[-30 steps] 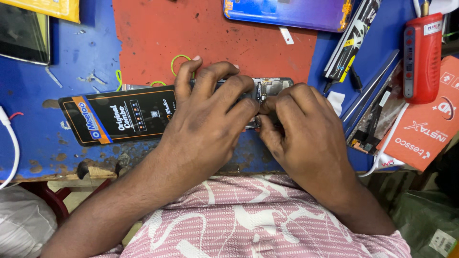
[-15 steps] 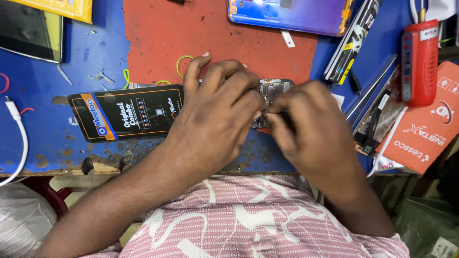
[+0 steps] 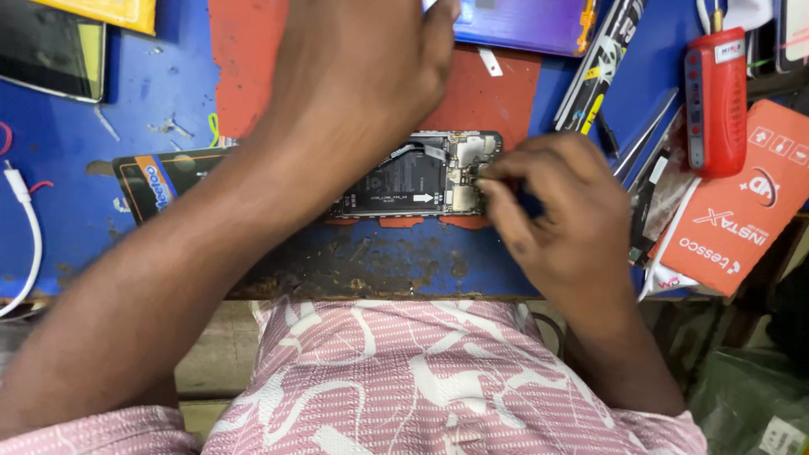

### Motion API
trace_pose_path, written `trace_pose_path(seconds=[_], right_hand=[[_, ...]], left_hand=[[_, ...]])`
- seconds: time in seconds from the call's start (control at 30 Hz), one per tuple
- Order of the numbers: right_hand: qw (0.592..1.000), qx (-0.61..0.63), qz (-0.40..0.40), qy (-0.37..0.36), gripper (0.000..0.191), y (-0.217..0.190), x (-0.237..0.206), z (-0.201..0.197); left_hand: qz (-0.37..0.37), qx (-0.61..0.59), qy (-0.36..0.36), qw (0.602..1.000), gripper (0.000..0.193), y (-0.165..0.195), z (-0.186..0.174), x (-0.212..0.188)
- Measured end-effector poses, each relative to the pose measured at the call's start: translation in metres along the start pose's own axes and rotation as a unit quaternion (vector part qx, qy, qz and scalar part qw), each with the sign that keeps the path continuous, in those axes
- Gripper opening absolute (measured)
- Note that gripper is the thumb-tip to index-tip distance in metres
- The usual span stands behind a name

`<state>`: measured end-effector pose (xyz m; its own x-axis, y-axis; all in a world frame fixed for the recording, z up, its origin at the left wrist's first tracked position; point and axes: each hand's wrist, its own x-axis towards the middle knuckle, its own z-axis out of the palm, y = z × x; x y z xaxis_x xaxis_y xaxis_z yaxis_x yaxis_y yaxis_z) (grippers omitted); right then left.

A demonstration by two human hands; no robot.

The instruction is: The person cleans the inside of a disassembled smartphone with a tissue, applies adhesive to the frame, and reattaches the screen. They then secure the phone with rubber bands and begin working on a second device by removing its back cover and battery.

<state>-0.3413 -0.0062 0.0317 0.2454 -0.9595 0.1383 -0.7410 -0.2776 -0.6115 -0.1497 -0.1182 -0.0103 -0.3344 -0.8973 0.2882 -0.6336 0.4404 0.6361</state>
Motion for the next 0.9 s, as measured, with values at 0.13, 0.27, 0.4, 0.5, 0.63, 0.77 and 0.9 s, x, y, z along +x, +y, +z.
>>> trace_pose_path(seconds=[0.13,0.27,0.4,0.5,0.63,0.77,0.9], right_hand=[[0.997,-0.050,-0.026,-0.057,0.015,-0.001,0.014,0.010],[0.993,-0.078,-0.029,-0.080,0.015,-0.004,0.020,0.014],[0.992,-0.091,-0.008,-0.090,0.017,-0.005,0.021,0.016],[0.990,-0.101,-0.002,-0.100,0.017,-0.004,0.023,0.018],[0.988,-0.102,-0.008,-0.112,0.019,-0.004,0.029,0.021],[0.988,-0.111,-0.045,-0.094,0.019,-0.003,0.029,0.026],[0.987,-0.122,-0.073,-0.074,0.022,0.002,0.022,0.028]], left_hand=[[0.040,-0.058,0.001,0.997,0.011,0.006,-0.028,-0.031],[0.072,-0.073,-0.022,0.995,0.019,0.010,-0.058,-0.052],[0.020,-0.047,-0.088,0.995,0.035,0.007,-0.084,-0.076],[0.001,0.025,-0.140,0.990,0.064,-0.002,-0.098,-0.094],[0.027,0.073,-0.140,0.987,0.073,-0.010,-0.101,-0.111],[0.021,0.051,-0.135,0.989,0.070,-0.011,-0.105,-0.112],[-0.038,0.049,-0.115,0.991,0.072,-0.013,-0.119,-0.108]])
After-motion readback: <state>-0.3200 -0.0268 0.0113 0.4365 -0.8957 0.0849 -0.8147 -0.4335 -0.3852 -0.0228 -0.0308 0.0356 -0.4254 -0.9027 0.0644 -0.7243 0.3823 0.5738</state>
